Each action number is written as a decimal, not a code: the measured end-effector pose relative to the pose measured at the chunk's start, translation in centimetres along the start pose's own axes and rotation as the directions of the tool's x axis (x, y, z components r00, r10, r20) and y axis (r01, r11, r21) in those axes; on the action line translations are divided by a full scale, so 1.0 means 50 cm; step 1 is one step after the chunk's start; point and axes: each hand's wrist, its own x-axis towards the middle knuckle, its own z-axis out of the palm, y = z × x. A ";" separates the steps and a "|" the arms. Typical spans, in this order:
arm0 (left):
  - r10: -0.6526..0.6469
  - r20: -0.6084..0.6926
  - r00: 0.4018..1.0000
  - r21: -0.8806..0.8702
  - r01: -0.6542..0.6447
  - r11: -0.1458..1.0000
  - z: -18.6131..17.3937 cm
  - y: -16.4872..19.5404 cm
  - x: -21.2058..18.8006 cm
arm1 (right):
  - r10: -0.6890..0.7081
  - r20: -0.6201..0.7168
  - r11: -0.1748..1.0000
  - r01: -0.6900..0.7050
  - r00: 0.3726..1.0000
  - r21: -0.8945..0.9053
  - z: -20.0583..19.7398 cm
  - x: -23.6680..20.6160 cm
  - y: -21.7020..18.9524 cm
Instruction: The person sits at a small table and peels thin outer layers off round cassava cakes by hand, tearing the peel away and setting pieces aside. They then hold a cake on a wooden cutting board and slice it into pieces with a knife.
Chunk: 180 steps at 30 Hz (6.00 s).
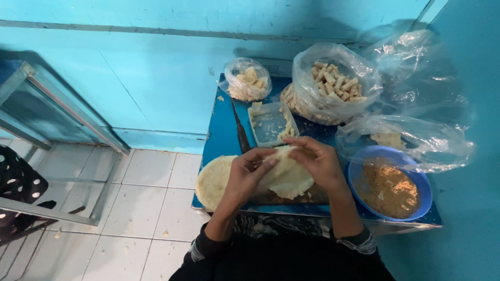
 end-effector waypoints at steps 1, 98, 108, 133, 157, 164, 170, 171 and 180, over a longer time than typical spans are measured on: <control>-0.009 -0.028 1.000 -0.023 0.008 1.000 -0.003 -0.003 0.002 | -0.018 -0.022 0.999 0.017 1.000 -0.031 0.006 0.005 -0.011; 0.027 -0.197 0.980 -0.170 -0.061 0.984 0.034 -0.090 0.020 | -0.489 -0.079 0.733 0.361 0.869 -0.577 0.073 -0.052 0.074; -0.002 -0.235 0.972 -0.118 -0.026 0.993 0.033 -0.084 0.015 | -0.339 -0.191 0.898 0.256 0.921 -0.359 0.068 -0.052 0.075; 0.093 -0.205 0.974 -0.034 -0.102 0.994 0.045 -0.111 0.019 | -0.282 -0.173 0.899 0.197 0.944 -0.390 0.057 -0.060 0.083; 0.258 -0.225 0.940 0.150 -0.228 0.962 0.075 -0.131 -0.005 | -0.439 -0.202 0.766 0.247 0.876 -0.594 0.070 -0.076 0.089; 0.042 -0.263 0.964 -0.210 -0.099 0.973 0.065 -0.146 0.004 | -0.050 -0.360 0.997 0.026 0.932 -0.071 0.058 -0.078 0.182; 0.050 -0.277 0.960 -0.212 -0.112 0.971 0.061 -0.151 0.001 | 0.189 -0.318 0.938 -0.075 0.929 0.339 0.049 -0.078 0.224; 0.081 -0.268 0.960 -0.203 -0.139 0.969 0.063 -0.151 0.000 | 0.205 -0.306 0.935 -0.094 0.930 0.342 0.048 -0.076 0.223; 0.107 -0.195 0.975 -0.219 -0.149 0.964 0.063 -0.156 -0.005 | 0.077 -0.172 0.978 -0.041 0.982 0.205 0.042 -0.064 0.202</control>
